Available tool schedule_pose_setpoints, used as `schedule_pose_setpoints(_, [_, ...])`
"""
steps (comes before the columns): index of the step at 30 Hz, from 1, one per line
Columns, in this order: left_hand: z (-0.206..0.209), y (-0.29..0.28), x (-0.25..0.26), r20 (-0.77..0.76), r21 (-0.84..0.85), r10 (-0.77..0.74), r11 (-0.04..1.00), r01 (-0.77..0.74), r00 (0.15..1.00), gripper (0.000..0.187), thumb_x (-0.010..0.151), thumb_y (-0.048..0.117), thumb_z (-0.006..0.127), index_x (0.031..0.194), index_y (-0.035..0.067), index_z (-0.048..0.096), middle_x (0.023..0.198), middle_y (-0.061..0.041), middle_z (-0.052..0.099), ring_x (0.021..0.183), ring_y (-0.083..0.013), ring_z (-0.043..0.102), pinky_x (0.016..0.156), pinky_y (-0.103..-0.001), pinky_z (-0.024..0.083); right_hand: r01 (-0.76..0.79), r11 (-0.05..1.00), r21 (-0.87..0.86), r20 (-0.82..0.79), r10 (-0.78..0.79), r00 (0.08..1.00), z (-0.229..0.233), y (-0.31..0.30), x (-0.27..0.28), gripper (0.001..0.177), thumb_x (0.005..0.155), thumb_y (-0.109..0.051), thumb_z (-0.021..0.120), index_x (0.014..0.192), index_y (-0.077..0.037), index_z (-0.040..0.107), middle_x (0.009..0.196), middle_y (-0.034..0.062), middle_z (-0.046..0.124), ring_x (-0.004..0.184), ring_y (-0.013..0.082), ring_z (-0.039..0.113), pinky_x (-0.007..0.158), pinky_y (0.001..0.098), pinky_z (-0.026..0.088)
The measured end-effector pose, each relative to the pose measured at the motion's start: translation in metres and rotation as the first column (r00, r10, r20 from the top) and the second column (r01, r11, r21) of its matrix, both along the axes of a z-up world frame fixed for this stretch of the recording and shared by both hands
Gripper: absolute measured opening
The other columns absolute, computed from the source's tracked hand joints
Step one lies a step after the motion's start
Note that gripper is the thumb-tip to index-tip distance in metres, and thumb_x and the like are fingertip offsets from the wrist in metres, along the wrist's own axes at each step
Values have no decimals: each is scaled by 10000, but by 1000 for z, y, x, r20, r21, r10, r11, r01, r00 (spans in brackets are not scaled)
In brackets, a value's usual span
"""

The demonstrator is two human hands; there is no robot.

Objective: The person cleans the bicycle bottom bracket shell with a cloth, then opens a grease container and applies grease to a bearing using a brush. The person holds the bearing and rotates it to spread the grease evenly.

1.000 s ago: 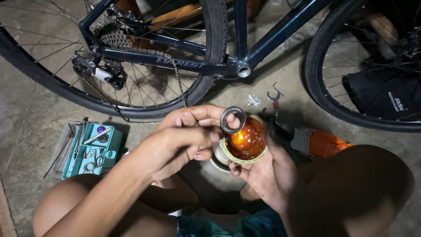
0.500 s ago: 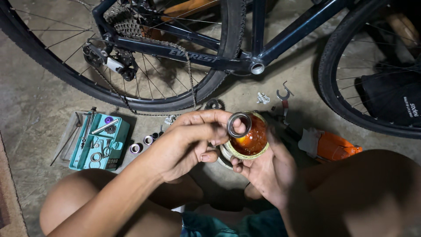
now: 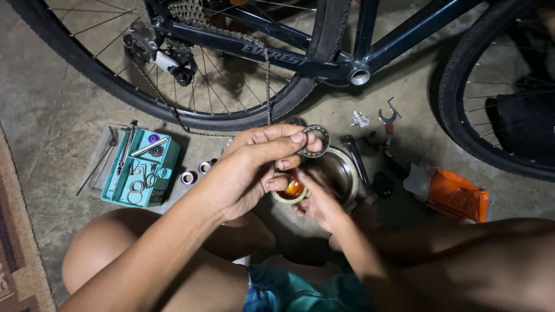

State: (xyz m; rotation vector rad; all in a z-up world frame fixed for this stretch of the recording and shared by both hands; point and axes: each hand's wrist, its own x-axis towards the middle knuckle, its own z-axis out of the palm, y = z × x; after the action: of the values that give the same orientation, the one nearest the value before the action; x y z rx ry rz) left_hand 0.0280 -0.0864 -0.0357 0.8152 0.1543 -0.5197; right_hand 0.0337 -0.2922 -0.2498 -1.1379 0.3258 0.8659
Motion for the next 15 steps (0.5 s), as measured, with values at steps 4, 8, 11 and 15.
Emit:
schedule_pose_setpoints(4, [-4,4,-2,25,-12,2,1000,-2,1000,161,989,95,630,1114,13,689,1063,-50,725,664,-17,455,496,-184,332,-57,981,-184,-148,30,989,-67,8,-19,559,898,-442,623,1378,-316,367,999,176,693,710,292,676,611,416,590])
schedule_pose_setpoints(8, [-6,3,-3,27,-2,-6,1000,6,1000,194,995,130,647,1127,-4,692,1080,-58,735,673,-10,459,496,-179,331,-33,992,-121,-177,11,984,-105,13,-41,643,951,-501,619,1423,-95,459,1001,177,710,682,271,724,608,399,629])
schedule_pose_setpoints(11, [-6,2,-3,27,11,-22,1000,22,999,207,986,139,654,1133,-2,693,1082,-61,741,697,-7,486,499,-176,335,15,979,-201,-134,-42,990,-116,16,-47,588,918,-465,620,1386,-175,411,1003,164,690,641,275,692,577,383,585])
schedule_pose_setpoints(15, [-6,1,-2,50,-23,-39,999,40,998,208,989,142,656,1135,0,696,1086,-60,742,702,-11,499,508,-176,353,-10,966,-259,-42,-1,999,-117,9,-39,544,936,-451,635,1367,-150,494,998,165,692,592,228,659,530,329,549])
